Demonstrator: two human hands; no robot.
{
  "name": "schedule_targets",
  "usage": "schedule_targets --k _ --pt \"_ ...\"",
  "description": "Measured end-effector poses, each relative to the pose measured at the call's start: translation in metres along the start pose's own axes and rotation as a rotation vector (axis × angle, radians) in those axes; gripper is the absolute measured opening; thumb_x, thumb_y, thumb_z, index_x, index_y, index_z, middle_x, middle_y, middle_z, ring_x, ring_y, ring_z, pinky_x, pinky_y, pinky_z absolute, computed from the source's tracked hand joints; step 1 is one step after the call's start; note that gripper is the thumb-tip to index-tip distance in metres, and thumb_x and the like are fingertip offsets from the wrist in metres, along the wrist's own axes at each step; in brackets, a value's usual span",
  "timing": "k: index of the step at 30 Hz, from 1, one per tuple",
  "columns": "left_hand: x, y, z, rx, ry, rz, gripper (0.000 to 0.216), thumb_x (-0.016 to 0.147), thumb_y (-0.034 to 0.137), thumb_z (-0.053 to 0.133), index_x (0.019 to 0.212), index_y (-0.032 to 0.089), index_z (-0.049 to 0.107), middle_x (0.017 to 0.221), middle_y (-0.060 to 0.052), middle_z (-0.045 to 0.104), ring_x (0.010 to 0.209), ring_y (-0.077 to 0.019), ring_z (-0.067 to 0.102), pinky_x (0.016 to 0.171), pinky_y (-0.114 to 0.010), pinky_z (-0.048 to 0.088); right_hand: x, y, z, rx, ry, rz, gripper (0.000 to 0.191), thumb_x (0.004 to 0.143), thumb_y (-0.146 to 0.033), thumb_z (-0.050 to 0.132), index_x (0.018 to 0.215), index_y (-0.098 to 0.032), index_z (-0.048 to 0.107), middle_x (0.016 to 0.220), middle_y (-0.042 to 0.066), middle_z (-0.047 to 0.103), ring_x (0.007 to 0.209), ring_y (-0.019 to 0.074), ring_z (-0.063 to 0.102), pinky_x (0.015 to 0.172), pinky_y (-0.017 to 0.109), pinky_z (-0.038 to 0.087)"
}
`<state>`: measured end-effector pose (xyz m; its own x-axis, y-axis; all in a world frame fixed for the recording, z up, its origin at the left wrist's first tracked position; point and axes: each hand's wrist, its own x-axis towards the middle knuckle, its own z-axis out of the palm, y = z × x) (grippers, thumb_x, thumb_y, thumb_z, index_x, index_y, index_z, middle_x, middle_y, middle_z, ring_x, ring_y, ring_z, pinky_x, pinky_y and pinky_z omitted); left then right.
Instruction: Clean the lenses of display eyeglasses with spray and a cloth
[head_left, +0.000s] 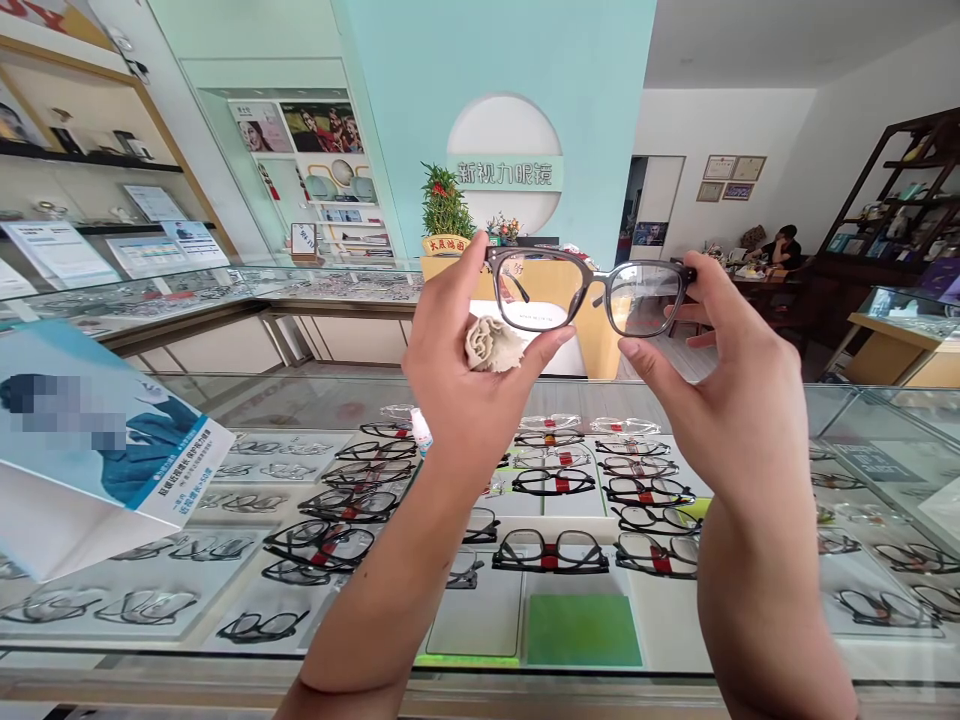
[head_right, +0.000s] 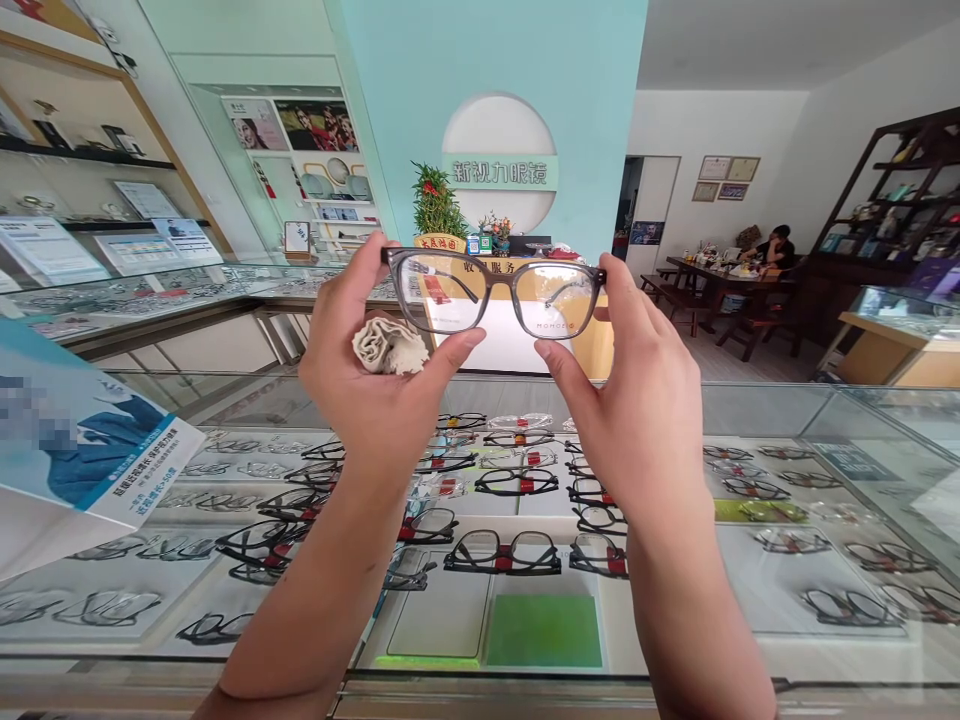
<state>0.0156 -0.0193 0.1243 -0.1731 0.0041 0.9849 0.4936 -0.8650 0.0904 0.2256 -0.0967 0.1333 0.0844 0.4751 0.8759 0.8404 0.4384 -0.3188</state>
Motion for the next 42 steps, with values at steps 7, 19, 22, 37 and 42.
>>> schedule_targets --k 7,19,22,37,42 --pt "0.0 0.0 0.0 0.005 -0.011 -0.002 0.071 0.094 0.057 0.093 0.157 0.032 0.07 0.14 -0.008 0.082 0.131 -0.031 0.077 0.109 -0.047 0.067 0.0 -0.003 0.0 -0.003 0.005 0.006 0.07 0.107 -0.048 0.072 0.172 -0.035 0.052 0.143 0.014 0.08 0.126 0.0413 0.078 0.102 0.065 0.068" --pt "-0.001 0.0 -0.001 0.036 -0.038 -0.009 0.071 0.095 0.058 0.092 0.157 0.033 0.068 0.148 -0.009 0.08 0.136 -0.0323 0.076 0.112 -0.05 0.067 -0.001 -0.002 0.001 -0.029 0.025 -0.012 0.069 0.107 -0.049 0.071 0.171 -0.034 0.053 0.135 0.014 0.082 0.123 0.0412 0.079 0.102 0.064 0.068" --pt "0.0 0.002 0.0 0.026 0.009 0.024 0.069 0.094 0.058 0.094 0.153 0.031 0.071 0.145 -0.01 0.081 0.132 -0.0312 0.077 0.109 -0.048 0.067 -0.001 -0.002 0.001 -0.029 0.021 -0.008 0.069 0.107 -0.048 0.07 0.172 -0.034 0.051 0.139 0.015 0.081 0.125 0.0426 0.079 0.103 0.065 0.067" --pt "-0.004 0.0 -0.001 0.031 -0.035 -0.05 0.08 0.09 0.061 0.095 0.159 0.036 0.065 0.148 -0.008 0.077 0.144 -0.0341 0.072 0.125 -0.055 0.061 0.0 0.0 0.001 0.022 -0.012 0.014 0.071 0.107 -0.05 0.069 0.173 -0.031 0.05 0.146 0.017 0.078 0.13 0.0462 0.077 0.105 0.07 0.066" --pt "-0.002 -0.011 -0.001 -0.072 -0.039 -0.08 0.079 0.087 0.057 0.1 0.155 0.031 0.071 0.148 -0.008 0.079 0.139 -0.0327 0.074 0.122 -0.053 0.064 -0.001 -0.003 0.0 0.065 0.016 -0.008 0.07 0.106 -0.047 0.074 0.171 -0.032 0.053 0.151 0.017 0.075 0.136 0.0464 0.073 0.109 0.072 0.064"
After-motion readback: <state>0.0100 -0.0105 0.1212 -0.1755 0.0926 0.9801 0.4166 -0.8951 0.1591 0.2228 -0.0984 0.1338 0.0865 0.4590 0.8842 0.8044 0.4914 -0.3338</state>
